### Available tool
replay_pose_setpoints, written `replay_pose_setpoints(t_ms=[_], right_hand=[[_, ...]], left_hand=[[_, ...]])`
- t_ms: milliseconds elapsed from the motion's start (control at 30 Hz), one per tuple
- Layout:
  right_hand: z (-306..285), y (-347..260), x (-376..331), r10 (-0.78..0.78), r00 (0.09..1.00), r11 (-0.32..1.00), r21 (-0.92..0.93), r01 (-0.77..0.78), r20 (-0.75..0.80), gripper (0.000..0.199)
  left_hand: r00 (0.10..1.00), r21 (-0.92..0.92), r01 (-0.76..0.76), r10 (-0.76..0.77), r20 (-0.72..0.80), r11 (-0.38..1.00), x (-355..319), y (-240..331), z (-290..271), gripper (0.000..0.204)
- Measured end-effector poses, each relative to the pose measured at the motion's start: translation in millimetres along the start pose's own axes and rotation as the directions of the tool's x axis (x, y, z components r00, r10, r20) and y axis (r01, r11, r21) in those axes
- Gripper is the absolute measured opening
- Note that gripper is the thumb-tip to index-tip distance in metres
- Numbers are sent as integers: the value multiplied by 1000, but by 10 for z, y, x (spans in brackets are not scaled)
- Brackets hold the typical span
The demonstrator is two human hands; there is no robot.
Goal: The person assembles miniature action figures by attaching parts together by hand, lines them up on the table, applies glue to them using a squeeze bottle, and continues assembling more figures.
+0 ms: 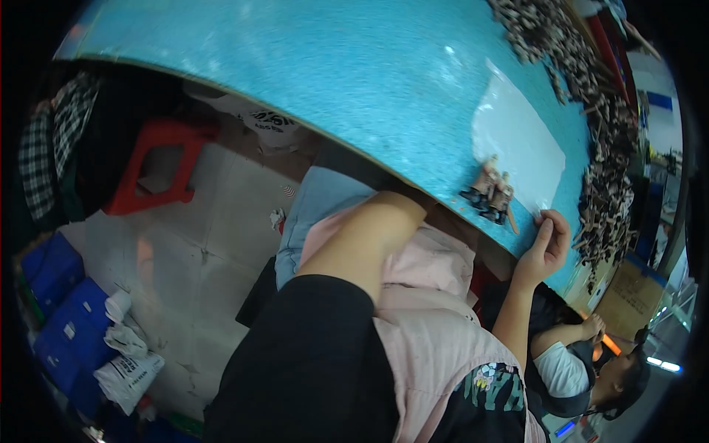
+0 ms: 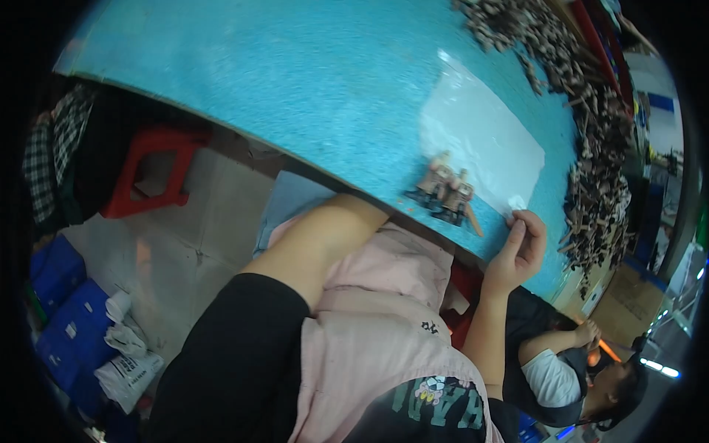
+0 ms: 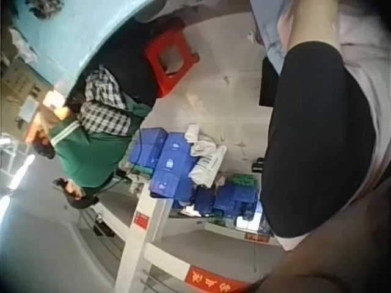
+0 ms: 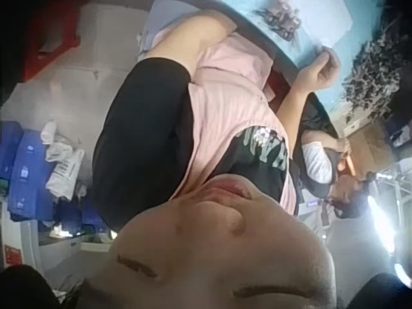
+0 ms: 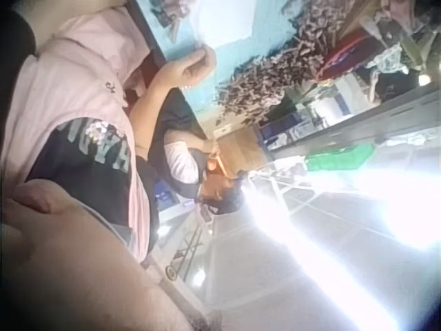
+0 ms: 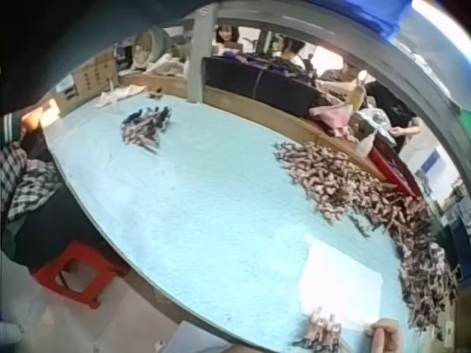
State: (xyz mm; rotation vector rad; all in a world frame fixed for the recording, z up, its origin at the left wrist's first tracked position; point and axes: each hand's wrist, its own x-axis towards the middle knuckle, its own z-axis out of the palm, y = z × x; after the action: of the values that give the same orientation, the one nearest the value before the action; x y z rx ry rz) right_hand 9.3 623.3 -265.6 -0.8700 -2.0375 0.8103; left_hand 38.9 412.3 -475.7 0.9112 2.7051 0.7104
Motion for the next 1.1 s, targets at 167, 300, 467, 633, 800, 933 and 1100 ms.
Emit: replay_pose_setpoints(t_ms=[167,300,467,633,800,933,1100], right_hand=[[-34,95,17,-30,999,995,-98,34,34,13],[-74,148,36,-48,998,988,-152,42,-36,14],[-63,144,90,-85,996,965,-250,84,5,12],[-182,304,99,-109,994,929,-353,111,25,13],[-208,305,62,-105,994,930,-350,110,34,16],[-155,212,45,-101,993,917,-380,117,63,15],[-41,76,69,-113,989,878,-456,145,97,11]], left_hand=[[996,-88,87,-87,3,992,-120,-73,-51,27],[990,-143,144,-144,10,979,-119,-196,-122,27],[970,-196,242,-240,35,950,-230,-338,-224,27],[930,-216,362,-367,19,907,-174,-546,-290,28],[898,-211,437,-439,39,875,-198,-663,-338,28],[881,-208,472,-466,82,857,-249,-658,-367,28],[866,-221,499,-481,135,838,-168,-616,-364,28]])
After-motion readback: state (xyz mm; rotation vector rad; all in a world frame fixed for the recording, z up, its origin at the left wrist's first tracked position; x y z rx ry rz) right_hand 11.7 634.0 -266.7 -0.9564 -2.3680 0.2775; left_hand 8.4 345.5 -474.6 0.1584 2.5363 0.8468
